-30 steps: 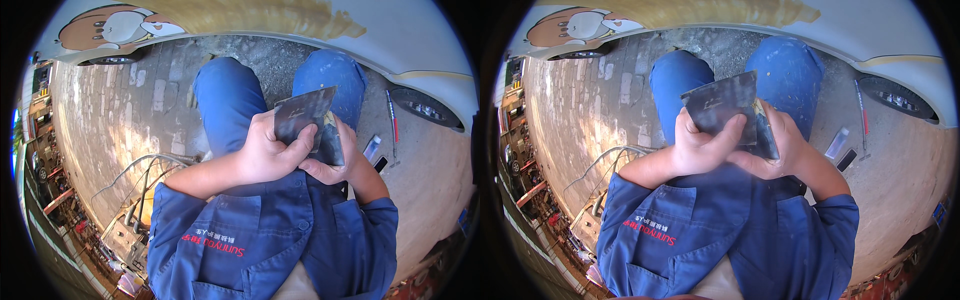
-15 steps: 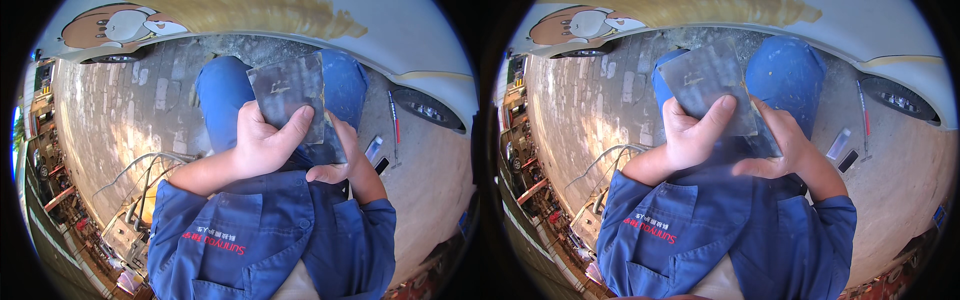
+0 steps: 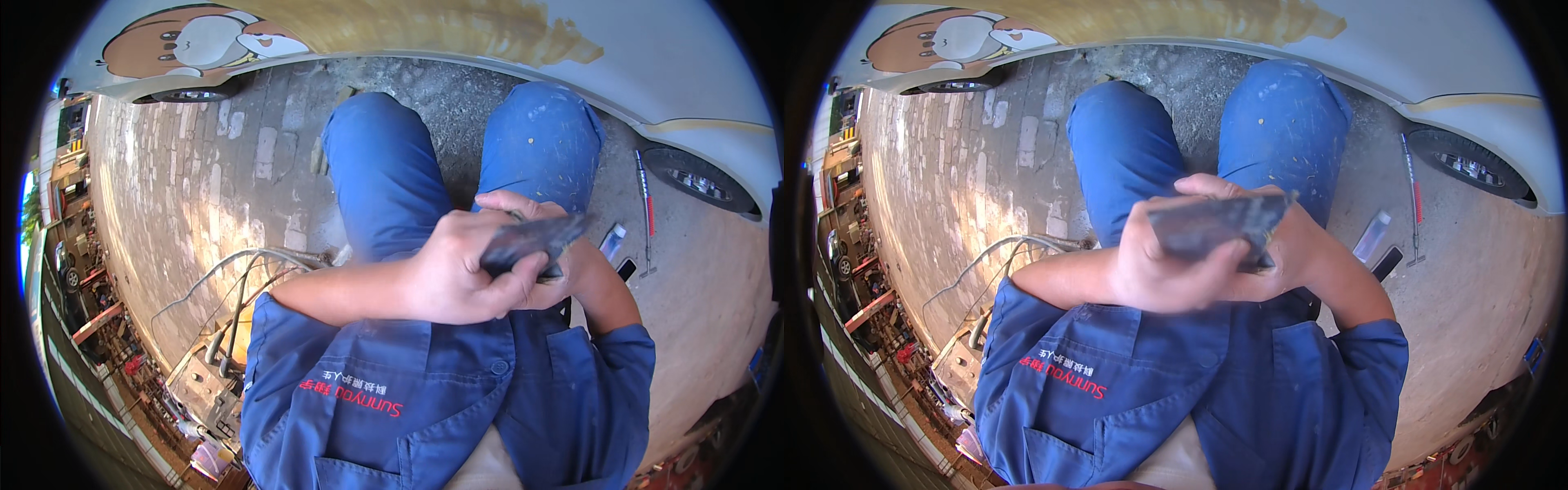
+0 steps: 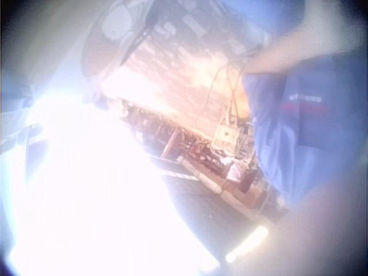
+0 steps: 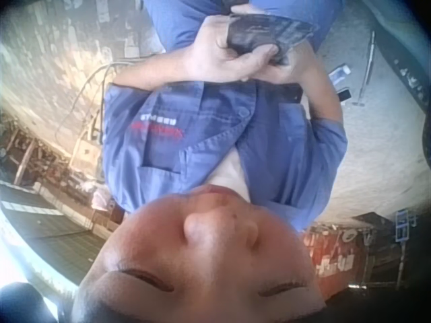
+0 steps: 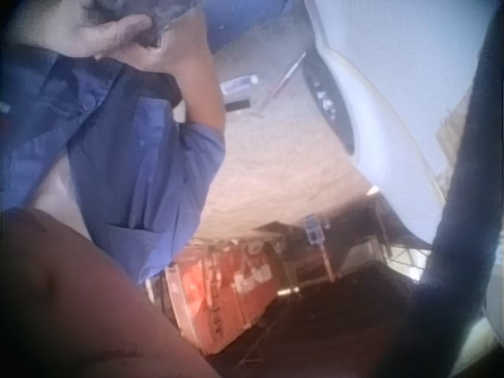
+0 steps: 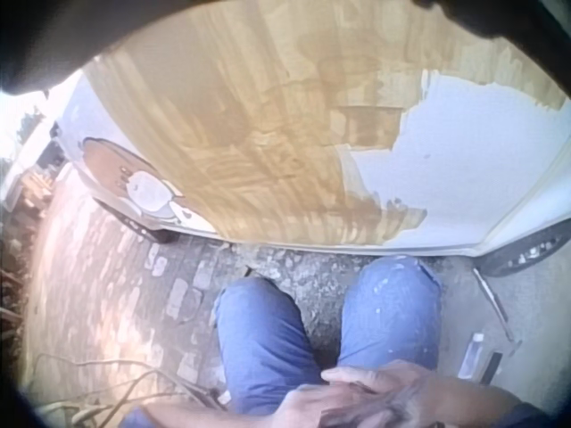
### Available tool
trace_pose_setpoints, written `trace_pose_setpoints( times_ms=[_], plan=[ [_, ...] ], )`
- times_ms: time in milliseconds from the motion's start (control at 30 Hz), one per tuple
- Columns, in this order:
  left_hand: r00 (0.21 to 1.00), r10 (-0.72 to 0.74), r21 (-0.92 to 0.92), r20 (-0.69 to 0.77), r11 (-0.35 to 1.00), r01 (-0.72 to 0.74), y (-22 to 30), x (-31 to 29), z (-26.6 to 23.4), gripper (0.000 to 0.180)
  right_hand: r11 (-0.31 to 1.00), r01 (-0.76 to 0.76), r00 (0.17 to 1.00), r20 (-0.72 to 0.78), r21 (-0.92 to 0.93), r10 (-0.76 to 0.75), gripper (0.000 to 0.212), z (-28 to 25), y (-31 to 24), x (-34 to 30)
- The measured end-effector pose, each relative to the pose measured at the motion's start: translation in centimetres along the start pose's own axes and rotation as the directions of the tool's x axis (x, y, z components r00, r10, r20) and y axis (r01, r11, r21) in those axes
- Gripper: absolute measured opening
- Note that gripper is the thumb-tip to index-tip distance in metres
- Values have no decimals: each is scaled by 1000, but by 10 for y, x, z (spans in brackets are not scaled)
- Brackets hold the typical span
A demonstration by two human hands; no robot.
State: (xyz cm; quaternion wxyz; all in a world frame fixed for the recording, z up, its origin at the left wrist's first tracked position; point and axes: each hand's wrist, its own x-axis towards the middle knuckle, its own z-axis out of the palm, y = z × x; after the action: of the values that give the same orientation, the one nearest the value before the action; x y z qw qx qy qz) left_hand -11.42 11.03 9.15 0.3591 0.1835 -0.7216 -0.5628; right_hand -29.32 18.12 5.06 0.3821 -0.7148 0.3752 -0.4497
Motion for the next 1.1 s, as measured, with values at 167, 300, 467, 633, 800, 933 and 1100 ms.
trace_pose_setpoints(
  times_ms=[167, 300, 467, 633, 800, 933, 1100],
  plan=[
    [961, -248, -176, -124, 958, 225, 5, 3, -21, 11, 984, -57, 990, -120, 171, 78, 117, -3, -3, 1],
    [949, -277, -173, -148, 952, 251, 4, 5, -22, 8, 971, -66, 986, -135, 228, 99, 120, 3, -1, 1],
    [972, -162, -106, -168, 984, 146, -4, 8, -17, 3, 986, -62, 987, -137, 152, 83, 115, 2, -1, -2],
    [983, -95, -68, -158, 994, 85, -2, 6, -8, 6, 998, -1, 996, -86, 67, 7, 106, -1, -3, 5],
    [1000, 21, 1, -9, 1000, -21, 7, 5, -12, 12, 995, -42, 999, -8, 88, 42, 104, -6, -4, 11],
    [929, -344, -237, -135, 922, 307, 2, 8, -27, 7, 979, -99, 989, -93, 176, 116, 120, -7, -5, 5],
    [966, -175, -136, -191, 979, 150, -5, 10, -17, 3, 973, -91, 986, -120, 214, 119, 119, -3, 1, 0]
  ],
)
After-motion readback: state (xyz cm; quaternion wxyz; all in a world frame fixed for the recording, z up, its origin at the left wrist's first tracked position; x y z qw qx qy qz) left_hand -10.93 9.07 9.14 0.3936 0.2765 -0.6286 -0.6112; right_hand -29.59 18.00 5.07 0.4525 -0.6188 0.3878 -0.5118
